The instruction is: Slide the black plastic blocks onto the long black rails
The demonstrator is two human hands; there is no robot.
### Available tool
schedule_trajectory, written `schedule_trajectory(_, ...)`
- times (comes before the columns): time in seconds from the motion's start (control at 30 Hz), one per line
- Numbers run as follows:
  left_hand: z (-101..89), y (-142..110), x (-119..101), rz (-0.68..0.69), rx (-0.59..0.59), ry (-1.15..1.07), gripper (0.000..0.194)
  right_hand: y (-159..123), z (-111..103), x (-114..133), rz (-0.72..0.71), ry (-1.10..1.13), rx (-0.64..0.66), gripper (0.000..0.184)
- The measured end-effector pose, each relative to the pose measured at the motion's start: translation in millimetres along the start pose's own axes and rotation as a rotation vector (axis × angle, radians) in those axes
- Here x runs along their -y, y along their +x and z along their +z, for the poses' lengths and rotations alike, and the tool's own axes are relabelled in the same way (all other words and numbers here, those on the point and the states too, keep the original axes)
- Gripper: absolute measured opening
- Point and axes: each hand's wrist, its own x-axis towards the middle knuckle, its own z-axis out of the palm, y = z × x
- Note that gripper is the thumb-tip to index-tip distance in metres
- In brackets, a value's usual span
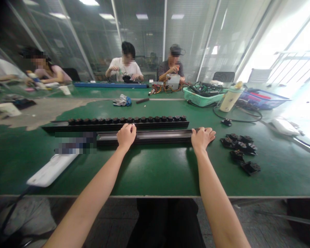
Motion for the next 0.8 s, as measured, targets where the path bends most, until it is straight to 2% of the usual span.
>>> schedule_trajectory(0.8, 1.1, 0.6, 1.1, 0.006, -0.003, -0.008, 0.04, 0.1, -0.8, -1.5, 0.041, 0.025, -0.031, 0.039)
